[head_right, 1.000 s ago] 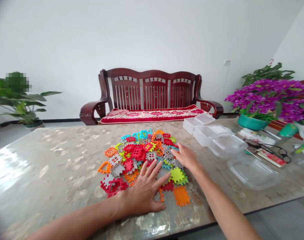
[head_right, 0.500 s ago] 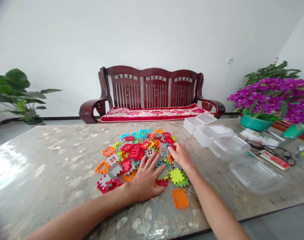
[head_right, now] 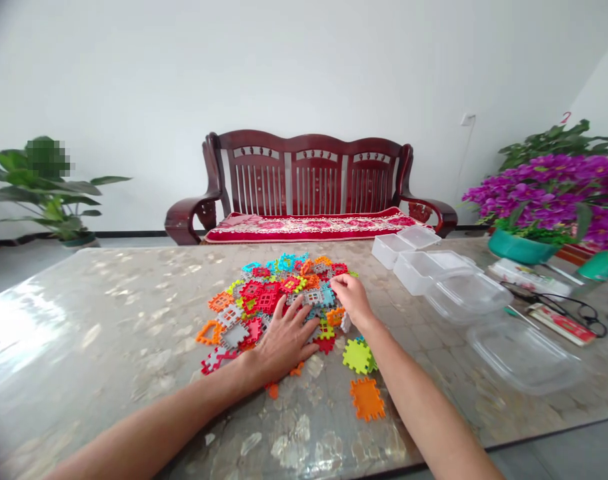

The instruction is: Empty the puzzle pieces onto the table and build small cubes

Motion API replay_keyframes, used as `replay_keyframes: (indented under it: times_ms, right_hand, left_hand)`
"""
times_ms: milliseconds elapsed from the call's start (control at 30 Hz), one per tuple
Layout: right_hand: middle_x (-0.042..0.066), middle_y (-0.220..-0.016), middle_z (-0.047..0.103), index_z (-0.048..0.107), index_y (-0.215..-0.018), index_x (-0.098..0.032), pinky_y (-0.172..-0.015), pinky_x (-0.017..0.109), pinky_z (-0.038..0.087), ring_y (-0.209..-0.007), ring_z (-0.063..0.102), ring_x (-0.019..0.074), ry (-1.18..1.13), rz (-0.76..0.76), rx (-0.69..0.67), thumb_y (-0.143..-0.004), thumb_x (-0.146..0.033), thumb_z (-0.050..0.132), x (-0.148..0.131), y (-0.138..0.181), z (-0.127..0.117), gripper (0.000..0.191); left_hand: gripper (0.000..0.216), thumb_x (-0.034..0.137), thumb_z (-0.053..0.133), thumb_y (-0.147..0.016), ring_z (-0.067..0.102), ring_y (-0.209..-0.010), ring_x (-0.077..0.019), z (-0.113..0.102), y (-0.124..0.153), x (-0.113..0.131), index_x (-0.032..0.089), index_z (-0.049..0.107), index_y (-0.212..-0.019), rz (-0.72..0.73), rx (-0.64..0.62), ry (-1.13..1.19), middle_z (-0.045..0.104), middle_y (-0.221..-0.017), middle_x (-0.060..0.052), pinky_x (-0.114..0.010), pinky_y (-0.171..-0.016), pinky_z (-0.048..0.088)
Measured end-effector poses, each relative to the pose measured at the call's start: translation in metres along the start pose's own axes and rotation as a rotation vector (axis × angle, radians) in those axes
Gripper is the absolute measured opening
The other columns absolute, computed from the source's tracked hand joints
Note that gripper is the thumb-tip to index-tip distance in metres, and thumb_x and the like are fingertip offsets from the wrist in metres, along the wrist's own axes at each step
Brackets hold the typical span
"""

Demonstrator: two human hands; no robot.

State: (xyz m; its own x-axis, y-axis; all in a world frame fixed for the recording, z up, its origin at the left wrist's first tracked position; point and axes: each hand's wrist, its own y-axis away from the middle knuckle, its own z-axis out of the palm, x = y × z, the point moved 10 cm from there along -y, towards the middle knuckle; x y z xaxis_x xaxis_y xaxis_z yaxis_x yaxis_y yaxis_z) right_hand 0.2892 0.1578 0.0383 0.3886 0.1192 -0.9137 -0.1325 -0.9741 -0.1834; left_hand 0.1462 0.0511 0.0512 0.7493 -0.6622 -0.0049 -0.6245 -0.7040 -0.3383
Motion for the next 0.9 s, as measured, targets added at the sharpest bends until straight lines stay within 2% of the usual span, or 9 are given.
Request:
replay_keyframes:
  times_ms: [67, 167, 300, 367, 433, 500, 633, 767, 900]
  right_hand:
    - [0.008, -0.095, 0.070, 0.067, -0.095, -0.018, -0.081, 0.037, 0.052, -0.090, 0.064, 0.0229, 0.059, -0.132, -0.012, -0.077, -0.047, 0.055, -0.016, 0.008, -0.004, 0.036]
    - [0.010, -0.132, 0.056, 0.060, -0.121, -0.023, -0.105, 0.045, 0.038, -0.124, 0.049, 0.0270, 0.271, -0.357, -0.115, -0.084, -0.054, 0.052, -0.038, 0.045, -0.009, 0.049]
    - [0.008, -0.156, 0.025, 0.036, -0.145, -0.032, -0.112, 0.054, 0.026, -0.141, 0.025, 0.0338, 0.664, -0.516, -0.370, -0.080, -0.068, 0.052, -0.033, 0.120, -0.005, 0.076]
    - [0.007, -0.159, 0.014, 0.027, -0.149, -0.033, -0.114, 0.058, 0.019, -0.143, 0.017, 0.0362, 0.819, -0.595, -0.410, -0.077, -0.072, 0.052, -0.028, 0.149, -0.003, 0.085]
    - [0.006, -0.160, 0.011, 0.021, -0.150, -0.034, -0.114, 0.059, 0.017, -0.144, 0.015, 0.0354, 0.906, -0.648, -0.424, -0.079, -0.071, 0.051, -0.022, 0.163, 0.001, 0.085]
    - [0.005, -0.160, 0.012, 0.020, -0.150, -0.035, -0.114, 0.060, 0.016, -0.144, 0.015, 0.0341, 0.946, -0.690, -0.420, -0.082, -0.069, 0.048, -0.020, 0.162, 0.008, 0.082]
    - [0.006, -0.159, 0.016, 0.024, -0.149, -0.033, -0.114, 0.060, 0.014, -0.144, 0.013, 0.0331, 0.983, -0.755, -0.395, -0.084, -0.069, 0.044, -0.023, 0.137, 0.027, 0.077]
    - [0.009, -0.156, 0.025, 0.030, -0.148, -0.029, -0.113, 0.059, 0.015, -0.143, 0.016, 0.0328, 0.999, -0.773, -0.352, -0.083, -0.070, 0.044, -0.027, 0.113, 0.042, 0.077]
    - [0.010, -0.152, 0.034, 0.035, -0.146, -0.027, -0.114, 0.057, 0.014, -0.141, 0.022, 0.0320, 0.981, -0.786, -0.342, -0.082, -0.071, 0.045, -0.029, 0.102, 0.052, 0.079]
  left_hand:
    - [0.037, 0.047, 0.051, -0.089, 0.033, -0.135, -0.0331, -0.005, 0.003, -0.006, 0.027, 0.058, -0.119, 0.016, -0.010, -0.013, 0.054, -0.130, -0.010, -0.062, -0.112, 0.017]
    - [0.036, 0.041, 0.049, -0.091, 0.035, -0.135, -0.0304, -0.016, 0.020, -0.014, 0.031, 0.055, -0.125, 0.037, -0.041, 0.004, 0.051, -0.137, -0.007, -0.060, -0.113, 0.018]
    - [0.058, 0.053, 0.053, -0.085, 0.025, -0.140, -0.0346, -0.028, 0.069, -0.025, 0.036, 0.042, -0.140, 0.038, -0.125, 0.030, 0.032, -0.153, -0.005, -0.063, -0.112, 0.014]
    - [0.070, 0.055, 0.056, -0.081, 0.019, -0.143, -0.0364, -0.028, 0.096, -0.029, 0.036, 0.034, -0.145, 0.058, -0.178, 0.026, 0.022, -0.158, -0.006, -0.065, -0.112, 0.010]
    - [0.076, 0.055, 0.058, -0.080, 0.016, -0.144, -0.0368, -0.024, 0.115, -0.033, 0.036, 0.028, -0.147, 0.085, -0.218, 0.020, 0.016, -0.160, -0.008, -0.066, -0.112, 0.008]
    - [0.075, 0.053, 0.057, -0.081, 0.016, -0.144, -0.0357, -0.022, 0.123, -0.039, 0.037, 0.026, -0.148, 0.095, -0.221, 0.011, 0.013, -0.160, -0.008, -0.065, -0.112, 0.006]
    - [0.066, 0.053, 0.051, -0.086, 0.019, -0.143, -0.0339, -0.024, 0.117, -0.055, 0.037, 0.030, -0.147, 0.065, -0.133, -0.012, 0.016, -0.160, -0.007, -0.062, -0.114, 0.007]
    - [0.064, 0.056, 0.047, -0.088, 0.025, -0.142, -0.0333, -0.024, 0.110, -0.067, 0.034, 0.034, -0.146, 0.052, -0.079, -0.021, 0.023, -0.158, -0.007, -0.060, -0.114, 0.012]
    - [0.064, 0.057, 0.046, -0.088, 0.026, -0.141, -0.0326, -0.020, 0.110, -0.078, 0.034, 0.032, -0.147, 0.060, -0.073, -0.021, 0.022, -0.158, -0.008, -0.059, -0.114, 0.015]
